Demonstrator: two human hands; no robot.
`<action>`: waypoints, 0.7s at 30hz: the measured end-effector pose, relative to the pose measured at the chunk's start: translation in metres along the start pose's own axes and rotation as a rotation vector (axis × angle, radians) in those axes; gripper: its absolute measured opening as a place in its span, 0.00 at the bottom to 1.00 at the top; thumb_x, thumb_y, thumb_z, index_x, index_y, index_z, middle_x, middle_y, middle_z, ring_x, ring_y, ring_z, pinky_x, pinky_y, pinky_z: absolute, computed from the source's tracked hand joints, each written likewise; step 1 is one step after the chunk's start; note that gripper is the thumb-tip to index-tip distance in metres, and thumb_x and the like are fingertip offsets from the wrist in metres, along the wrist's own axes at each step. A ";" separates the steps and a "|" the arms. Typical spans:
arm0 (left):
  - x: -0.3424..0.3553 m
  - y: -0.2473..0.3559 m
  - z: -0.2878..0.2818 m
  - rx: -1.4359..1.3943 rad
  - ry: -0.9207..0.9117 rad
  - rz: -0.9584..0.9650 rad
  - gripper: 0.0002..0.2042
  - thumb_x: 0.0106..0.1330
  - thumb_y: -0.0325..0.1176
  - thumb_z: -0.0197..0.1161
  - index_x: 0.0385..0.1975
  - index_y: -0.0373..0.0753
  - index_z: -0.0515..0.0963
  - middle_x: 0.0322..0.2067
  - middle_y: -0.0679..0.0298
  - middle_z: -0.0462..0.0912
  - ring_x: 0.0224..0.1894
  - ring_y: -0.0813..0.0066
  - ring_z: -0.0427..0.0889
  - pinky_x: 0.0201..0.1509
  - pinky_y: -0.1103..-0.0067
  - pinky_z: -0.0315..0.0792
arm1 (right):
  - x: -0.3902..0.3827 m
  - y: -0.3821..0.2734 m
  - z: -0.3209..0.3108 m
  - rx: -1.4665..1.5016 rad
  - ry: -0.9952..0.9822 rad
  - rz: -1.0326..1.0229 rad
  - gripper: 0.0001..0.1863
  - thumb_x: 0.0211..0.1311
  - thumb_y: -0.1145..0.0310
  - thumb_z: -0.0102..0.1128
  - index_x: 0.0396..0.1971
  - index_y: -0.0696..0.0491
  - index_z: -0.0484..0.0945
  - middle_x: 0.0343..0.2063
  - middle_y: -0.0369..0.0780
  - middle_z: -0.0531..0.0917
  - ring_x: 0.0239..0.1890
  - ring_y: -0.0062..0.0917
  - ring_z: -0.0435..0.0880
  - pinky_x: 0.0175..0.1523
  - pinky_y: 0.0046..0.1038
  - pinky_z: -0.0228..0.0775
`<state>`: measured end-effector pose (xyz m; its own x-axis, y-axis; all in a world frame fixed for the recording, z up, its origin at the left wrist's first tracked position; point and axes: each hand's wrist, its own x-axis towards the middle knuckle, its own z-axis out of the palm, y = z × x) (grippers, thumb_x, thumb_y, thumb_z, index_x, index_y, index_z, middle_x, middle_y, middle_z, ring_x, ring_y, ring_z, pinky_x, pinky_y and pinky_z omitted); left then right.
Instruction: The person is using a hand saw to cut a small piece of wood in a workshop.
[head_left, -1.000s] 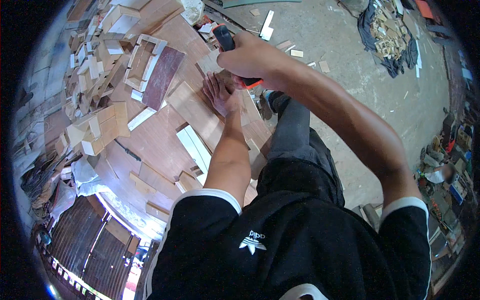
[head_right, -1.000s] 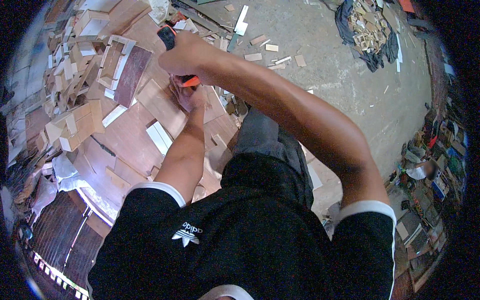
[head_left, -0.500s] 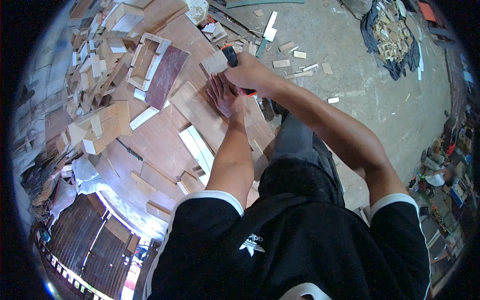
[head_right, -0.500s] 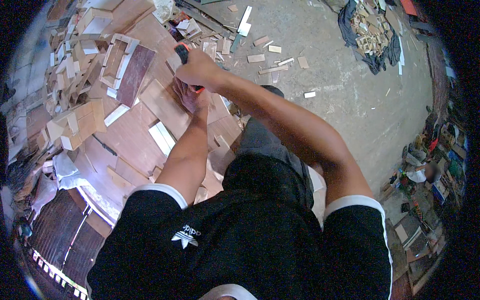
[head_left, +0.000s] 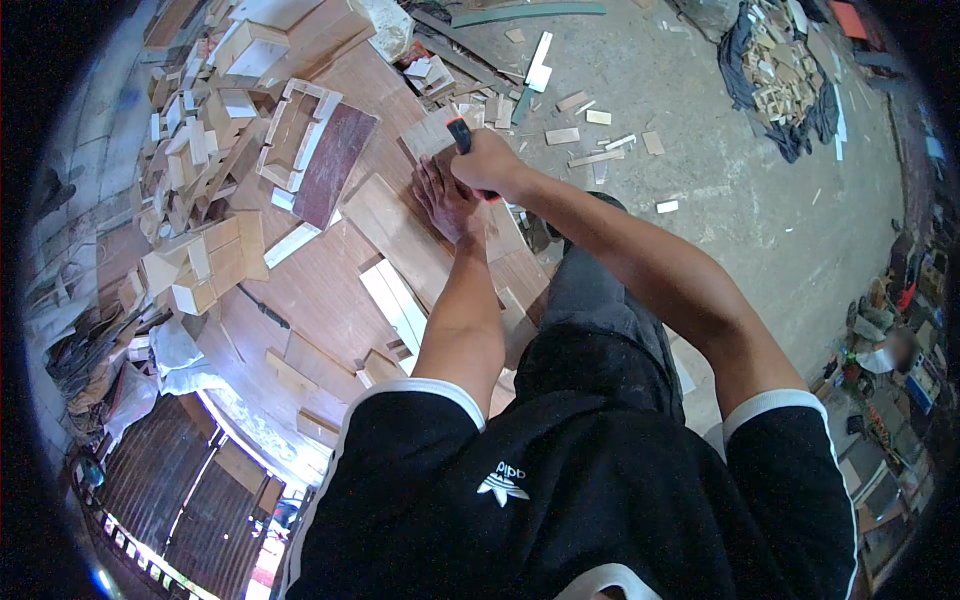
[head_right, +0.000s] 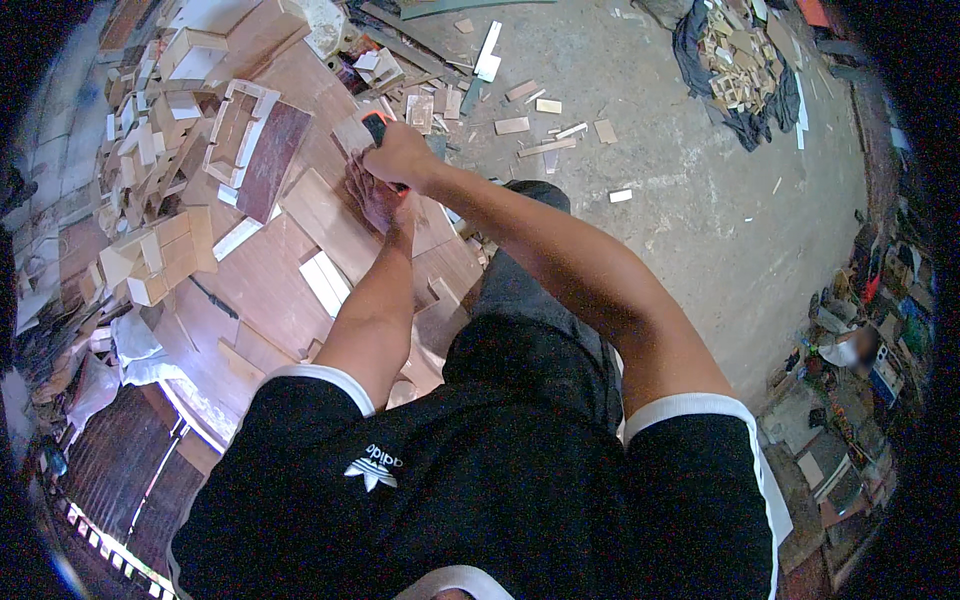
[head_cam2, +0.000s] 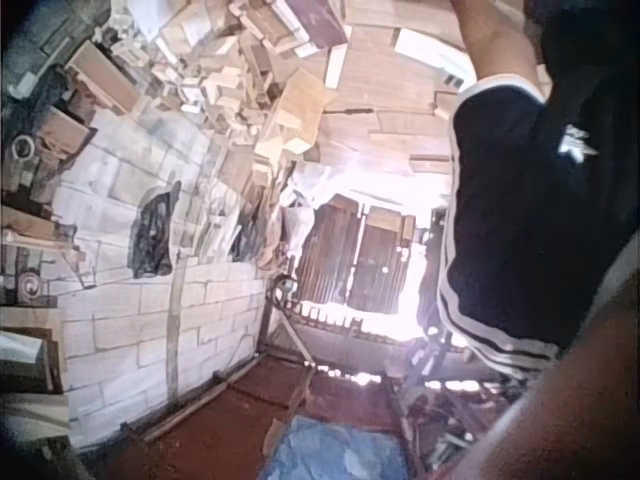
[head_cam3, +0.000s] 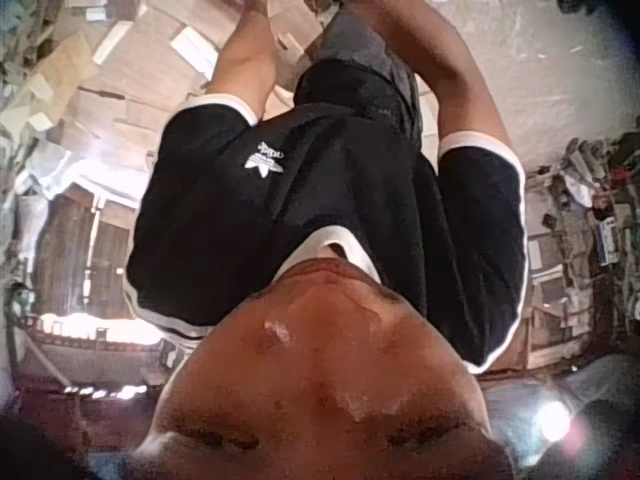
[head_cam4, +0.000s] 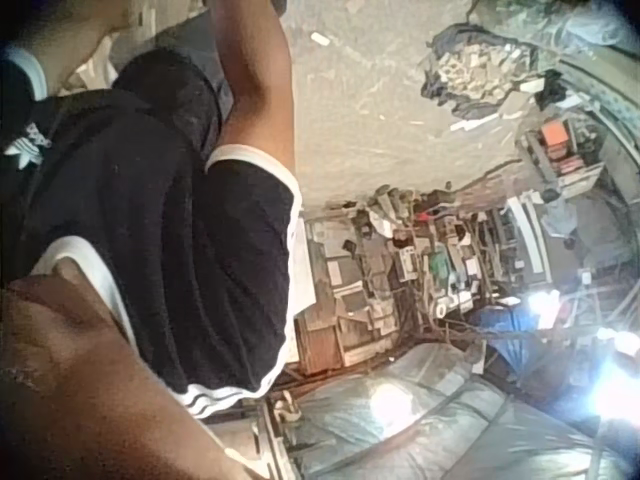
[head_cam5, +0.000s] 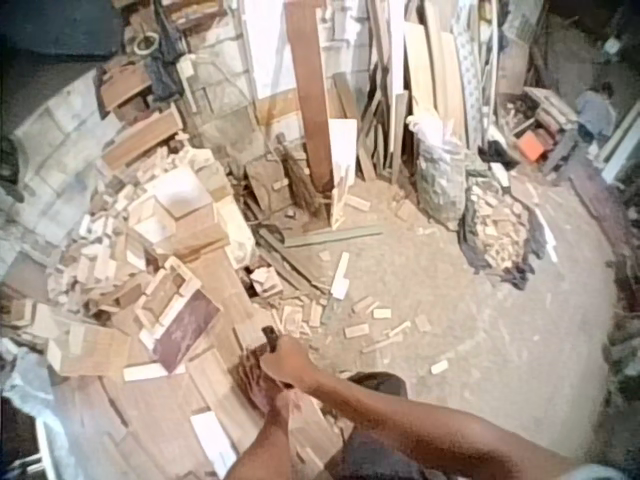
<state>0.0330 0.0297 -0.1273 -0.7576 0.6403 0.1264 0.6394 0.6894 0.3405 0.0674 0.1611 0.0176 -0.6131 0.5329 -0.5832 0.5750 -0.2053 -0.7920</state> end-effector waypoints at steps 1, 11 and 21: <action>0.004 0.004 -0.004 -0.008 0.046 0.019 0.27 0.66 0.44 0.55 0.65 0.43 0.70 0.70 0.58 0.64 0.72 0.58 0.61 0.75 0.58 0.51 | -0.004 -0.003 -0.001 -0.009 0.003 0.023 0.06 0.55 0.73 0.54 0.20 0.57 0.72 0.13 0.39 0.74 0.13 0.23 0.75 0.16 0.30 0.62; 0.005 0.009 -0.008 -0.066 0.116 -0.006 0.27 0.67 0.45 0.53 0.65 0.43 0.69 0.68 0.56 0.66 0.72 0.56 0.61 0.73 0.56 0.53 | -0.084 -0.078 -0.061 0.158 -0.142 0.072 0.09 0.56 0.70 0.57 0.28 0.62 0.74 0.18 0.40 0.76 0.17 0.24 0.76 0.22 0.30 0.67; 0.002 0.005 -0.003 -0.071 0.128 0.010 0.23 0.69 0.41 0.51 0.62 0.41 0.72 0.68 0.56 0.67 0.71 0.56 0.63 0.74 0.58 0.53 | -0.031 -0.031 -0.016 0.009 -0.044 0.020 0.12 0.53 0.69 0.59 0.23 0.65 0.80 0.18 0.46 0.81 0.19 0.30 0.83 0.23 0.35 0.72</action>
<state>0.0339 0.0333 -0.1221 -0.7648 0.5954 0.2461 0.6394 0.6545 0.4035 0.0774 0.1640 0.0633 -0.6245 0.4920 -0.6065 0.5827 -0.2235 -0.7813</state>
